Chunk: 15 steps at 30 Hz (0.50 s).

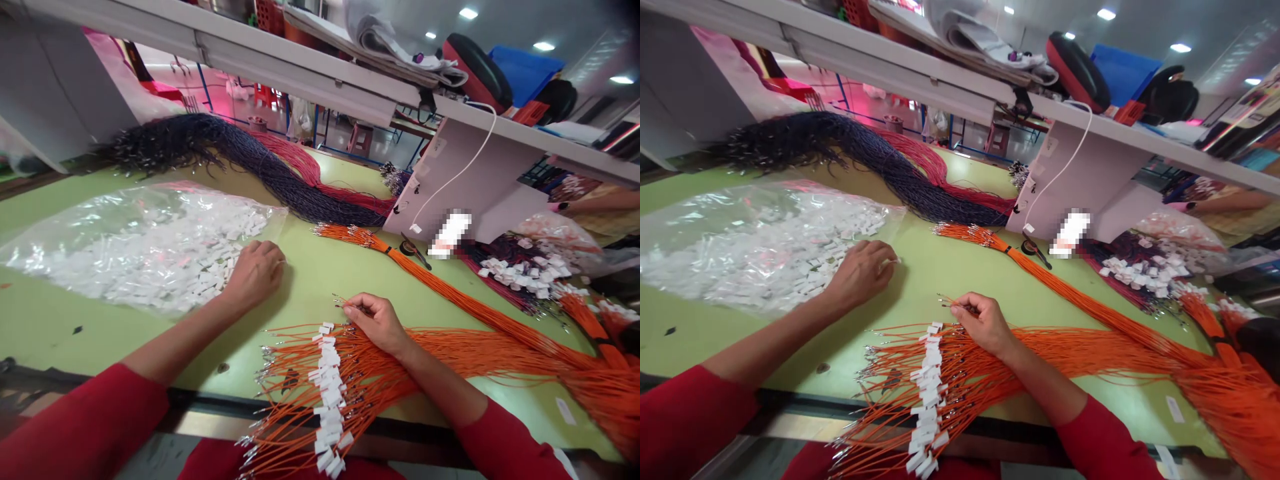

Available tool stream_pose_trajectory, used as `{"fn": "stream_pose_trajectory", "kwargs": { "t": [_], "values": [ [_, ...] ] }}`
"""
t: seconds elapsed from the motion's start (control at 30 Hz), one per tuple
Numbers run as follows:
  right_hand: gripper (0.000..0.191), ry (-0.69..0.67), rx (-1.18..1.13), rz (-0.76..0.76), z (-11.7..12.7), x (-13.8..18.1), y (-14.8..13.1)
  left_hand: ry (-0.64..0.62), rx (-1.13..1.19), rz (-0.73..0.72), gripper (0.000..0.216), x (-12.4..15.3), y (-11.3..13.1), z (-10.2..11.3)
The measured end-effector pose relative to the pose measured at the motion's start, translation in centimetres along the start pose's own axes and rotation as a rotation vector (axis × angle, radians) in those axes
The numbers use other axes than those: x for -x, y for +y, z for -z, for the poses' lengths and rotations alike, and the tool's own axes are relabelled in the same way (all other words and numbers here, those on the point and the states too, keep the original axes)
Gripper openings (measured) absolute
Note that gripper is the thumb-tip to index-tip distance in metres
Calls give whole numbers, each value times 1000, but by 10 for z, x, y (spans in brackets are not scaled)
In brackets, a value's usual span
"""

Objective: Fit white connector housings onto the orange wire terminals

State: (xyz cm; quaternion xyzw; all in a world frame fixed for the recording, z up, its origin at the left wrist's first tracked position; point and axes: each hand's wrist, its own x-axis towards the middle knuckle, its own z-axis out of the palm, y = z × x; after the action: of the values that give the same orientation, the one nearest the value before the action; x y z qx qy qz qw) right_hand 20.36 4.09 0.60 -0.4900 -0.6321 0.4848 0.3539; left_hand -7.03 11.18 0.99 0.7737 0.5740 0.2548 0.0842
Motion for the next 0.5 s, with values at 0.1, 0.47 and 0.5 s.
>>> {"fn": "stream_pose_trajectory", "kwargs": {
  "t": [0.1, 0.47, 0.5],
  "values": [
    [27, 38, -41, -4, -1, 1, -2, -239, 631, 122, 19, 18, 30, -6],
    [20, 49, 23, 42, -1, 8, -10, -530, 1642, 583, 30, 55, 75, -23],
    [20, 47, 35, 51, -1, 8, -10, -534, 1664, 572, 28, 55, 75, -24]
  ]
}}
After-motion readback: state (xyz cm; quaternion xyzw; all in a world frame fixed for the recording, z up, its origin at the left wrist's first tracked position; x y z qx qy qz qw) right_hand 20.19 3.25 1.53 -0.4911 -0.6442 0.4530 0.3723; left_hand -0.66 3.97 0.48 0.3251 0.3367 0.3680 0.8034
